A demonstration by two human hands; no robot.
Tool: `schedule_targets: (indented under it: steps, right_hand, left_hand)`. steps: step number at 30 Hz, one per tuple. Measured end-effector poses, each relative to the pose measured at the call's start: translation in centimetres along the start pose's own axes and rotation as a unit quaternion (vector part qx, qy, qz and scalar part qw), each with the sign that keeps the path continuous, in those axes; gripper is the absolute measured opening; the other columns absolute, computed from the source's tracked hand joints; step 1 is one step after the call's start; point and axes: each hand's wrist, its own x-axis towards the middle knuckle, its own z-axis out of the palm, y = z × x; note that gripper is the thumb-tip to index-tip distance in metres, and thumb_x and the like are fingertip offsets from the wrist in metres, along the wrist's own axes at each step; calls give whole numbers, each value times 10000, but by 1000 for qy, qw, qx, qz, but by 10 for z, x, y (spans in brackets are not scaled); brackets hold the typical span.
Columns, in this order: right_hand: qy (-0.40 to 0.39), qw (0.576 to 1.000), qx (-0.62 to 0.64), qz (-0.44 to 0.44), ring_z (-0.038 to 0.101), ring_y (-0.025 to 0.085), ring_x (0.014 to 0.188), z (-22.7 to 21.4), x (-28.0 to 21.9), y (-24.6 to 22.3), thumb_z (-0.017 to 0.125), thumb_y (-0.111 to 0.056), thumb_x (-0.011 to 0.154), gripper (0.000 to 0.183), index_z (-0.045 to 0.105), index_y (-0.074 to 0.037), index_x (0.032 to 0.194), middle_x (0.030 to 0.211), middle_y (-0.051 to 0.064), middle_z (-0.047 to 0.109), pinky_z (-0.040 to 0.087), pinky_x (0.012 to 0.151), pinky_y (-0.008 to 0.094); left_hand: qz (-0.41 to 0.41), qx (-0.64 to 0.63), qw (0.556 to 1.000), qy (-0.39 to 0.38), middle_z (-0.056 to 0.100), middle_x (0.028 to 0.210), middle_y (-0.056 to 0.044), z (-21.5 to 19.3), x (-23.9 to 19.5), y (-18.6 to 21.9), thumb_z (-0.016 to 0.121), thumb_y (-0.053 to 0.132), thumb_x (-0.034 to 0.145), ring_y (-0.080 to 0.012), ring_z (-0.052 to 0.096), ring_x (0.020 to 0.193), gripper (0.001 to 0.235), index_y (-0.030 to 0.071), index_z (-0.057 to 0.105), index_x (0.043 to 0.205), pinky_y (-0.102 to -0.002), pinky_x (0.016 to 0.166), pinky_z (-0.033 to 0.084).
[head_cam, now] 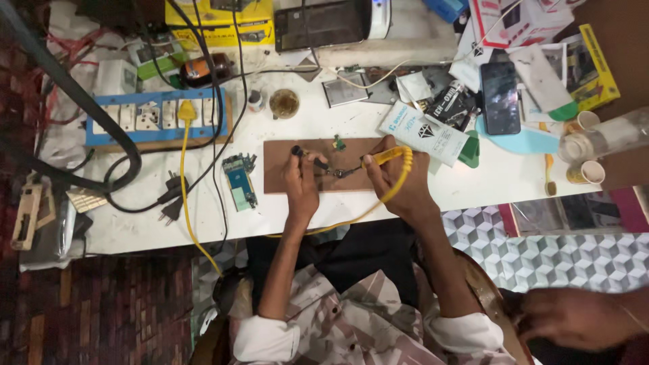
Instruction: The person uses a soldering iron and tweezers to work on small electronic components on a wooden board. They repeatedly heat and adjust the components while seated at a cluttered workbench.
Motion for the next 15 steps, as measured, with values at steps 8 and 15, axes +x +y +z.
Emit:
schedule_targets:
  steps: [8, 15]
  right_hand:
    - [-40, 997, 62, 23, 599, 316, 649, -7, 8, -6, 585, -238, 1035, 251, 593, -12, 927, 686, 95, 613, 412, 607, 453]
    - [-70, 991, 114, 26, 621, 315, 685, -9, 9, -3, 600, -245, 1055, 271, 590, -17, 908, 766, 114, 636, 466, 627, 426]
  left_hand:
    - [48, 86, 995, -3, 714, 853, -85, -2, 0, -1, 432, 180, 1124, -154, 624, 714, 311, -9, 639, 988, -319, 674, 473]
    - [-30, 24, 999, 12, 704, 869, -84, -2, -6, -8, 416, 194, 1120, -164, 605, 721, 273, 6, 569, 994, -306, 624, 437]
